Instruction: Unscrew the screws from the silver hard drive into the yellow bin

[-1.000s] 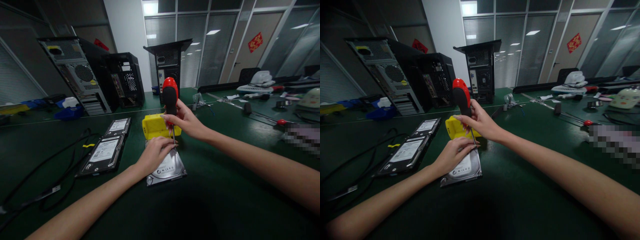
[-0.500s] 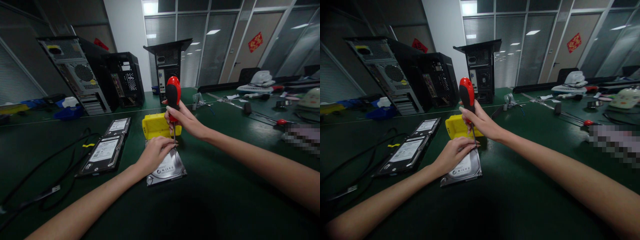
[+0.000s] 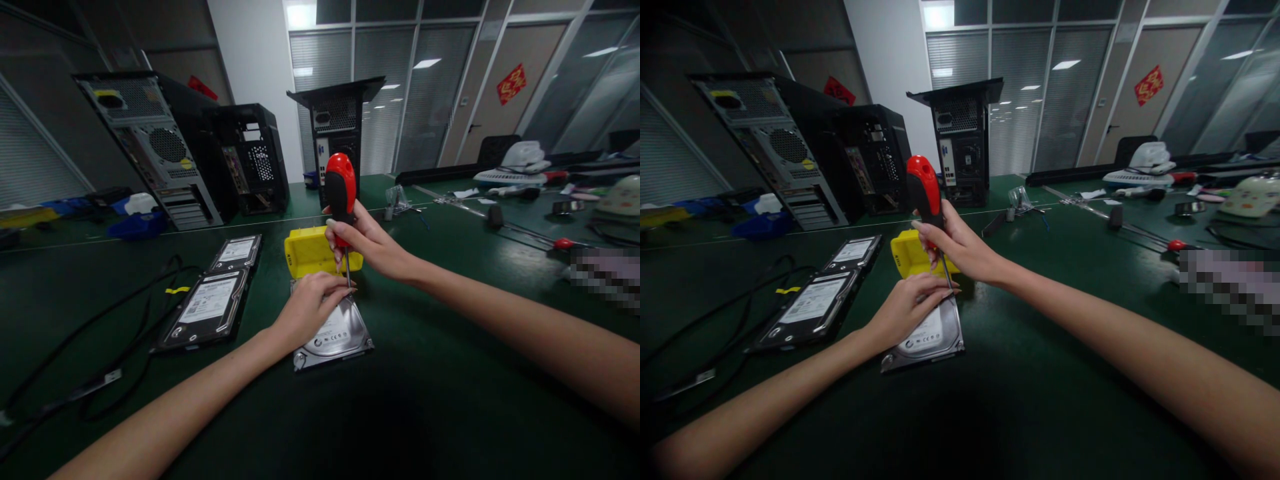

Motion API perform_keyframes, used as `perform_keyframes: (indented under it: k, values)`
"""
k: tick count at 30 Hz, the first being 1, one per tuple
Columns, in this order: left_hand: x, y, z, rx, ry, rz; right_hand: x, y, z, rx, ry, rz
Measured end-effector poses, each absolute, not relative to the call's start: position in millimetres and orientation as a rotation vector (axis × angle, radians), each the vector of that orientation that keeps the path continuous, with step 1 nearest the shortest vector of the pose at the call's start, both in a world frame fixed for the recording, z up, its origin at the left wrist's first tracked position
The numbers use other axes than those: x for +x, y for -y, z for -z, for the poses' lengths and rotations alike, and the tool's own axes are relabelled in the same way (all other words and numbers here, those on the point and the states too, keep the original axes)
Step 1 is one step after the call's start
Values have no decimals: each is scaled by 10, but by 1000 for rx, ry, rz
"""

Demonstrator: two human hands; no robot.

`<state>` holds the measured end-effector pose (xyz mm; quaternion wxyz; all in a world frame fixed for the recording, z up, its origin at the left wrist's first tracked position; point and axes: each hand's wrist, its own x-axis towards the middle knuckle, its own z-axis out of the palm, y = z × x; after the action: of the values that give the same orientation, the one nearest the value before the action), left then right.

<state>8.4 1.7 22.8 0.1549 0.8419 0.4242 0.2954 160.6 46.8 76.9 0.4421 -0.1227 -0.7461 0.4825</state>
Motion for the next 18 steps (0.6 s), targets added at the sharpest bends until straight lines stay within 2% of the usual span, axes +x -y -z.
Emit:
perform_keyframes:
  k: [18]
  values:
    - [89, -10, -214, 2412, -1241, -856, 1608, -510, -753, -370, 1730, -1165]
